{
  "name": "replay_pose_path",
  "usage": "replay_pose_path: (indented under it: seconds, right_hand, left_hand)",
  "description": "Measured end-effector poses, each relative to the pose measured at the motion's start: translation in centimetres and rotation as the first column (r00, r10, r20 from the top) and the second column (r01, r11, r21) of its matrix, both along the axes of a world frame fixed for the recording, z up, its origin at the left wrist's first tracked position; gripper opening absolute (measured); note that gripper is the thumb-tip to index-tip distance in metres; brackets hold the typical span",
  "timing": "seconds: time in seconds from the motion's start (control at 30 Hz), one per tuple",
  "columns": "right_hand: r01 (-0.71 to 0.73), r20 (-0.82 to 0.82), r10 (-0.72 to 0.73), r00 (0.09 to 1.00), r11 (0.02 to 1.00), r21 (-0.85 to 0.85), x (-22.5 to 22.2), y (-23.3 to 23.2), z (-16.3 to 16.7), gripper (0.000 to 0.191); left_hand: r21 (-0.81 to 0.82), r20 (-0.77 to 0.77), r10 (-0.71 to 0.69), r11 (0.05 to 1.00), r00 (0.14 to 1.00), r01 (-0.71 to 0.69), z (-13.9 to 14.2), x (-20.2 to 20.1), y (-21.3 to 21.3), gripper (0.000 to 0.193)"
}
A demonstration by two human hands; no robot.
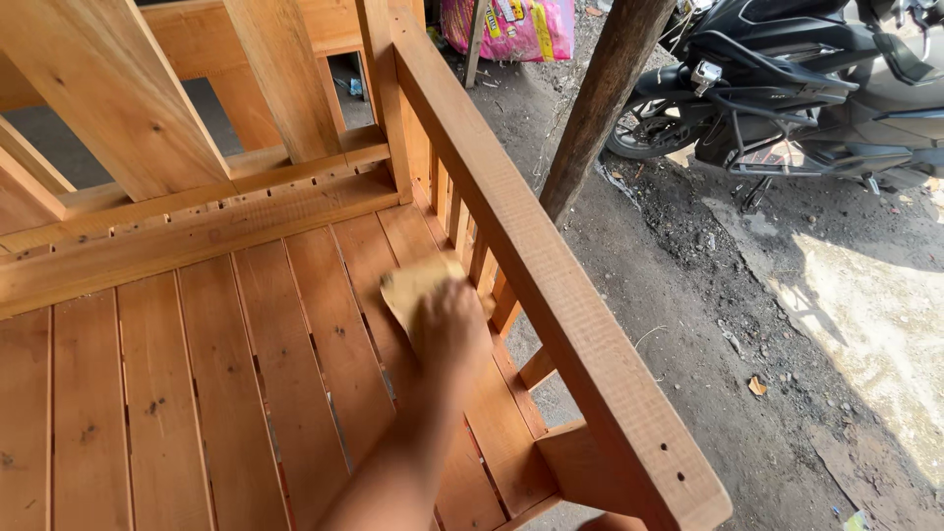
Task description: The person sands a wooden chair with sandpaper, first rubbing the armrests and front frame, then working across the seat slats and edges. They reposition the chair and continue sanding different seat areas throughout the clip.
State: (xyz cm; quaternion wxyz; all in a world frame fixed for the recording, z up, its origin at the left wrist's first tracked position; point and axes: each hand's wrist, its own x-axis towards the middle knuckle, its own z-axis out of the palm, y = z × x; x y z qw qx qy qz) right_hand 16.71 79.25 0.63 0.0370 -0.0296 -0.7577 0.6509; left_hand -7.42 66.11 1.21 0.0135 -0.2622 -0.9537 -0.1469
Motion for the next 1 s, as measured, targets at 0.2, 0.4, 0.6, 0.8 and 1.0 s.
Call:
replay_pose_path:
  seconds: [0.2, 0.4, 0.6, 0.8, 1.0]
  right_hand:
    - [-0.034, 0.019, 0.033, 0.999, 0.996, 0.083, 0.1, 1.4, 9.9, 0.084]
    - [-0.038, 0.022, 0.035, 0.999, 0.991, 0.127, 0.3, 1.2, 11.1, 0.09]
    - [-0.08, 0.001, 0.081, 0.997, 0.986, 0.148, 0.1, 1.4, 10.7, 0.079]
    - [-0.088, -0.004, 0.09, 0.996, 0.98, 0.18, 0.1, 1.7, 10.3, 0.075]
    - [-0.085, 0.03, 0.081, 0.996, 0.97, 0.227, 0.0, 1.9, 9.7, 0.077]
  left_hand:
    - [0.179, -0.127, -0.187, 0.962, 0.974, 0.208, -1.3, 11.4, -1.5, 0.048]
    - [0.121, 0.088, 0.029, 0.992, 0.996, -0.039, -1.2, -0.3, 0.6, 0.041]
    - [0.108, 0.019, -0.196, 0.975, 0.98, 0.193, -1.1, 14.6, -1.1, 0.047]
    - [0.143, 0.053, -0.069, 0.988, 0.996, 0.061, 0.9, 5.1, -0.9, 0.042]
    - [0.163, -0.059, -0.066, 0.984, 0.996, 0.075, 0.9, 8.8, -0.8, 0.046]
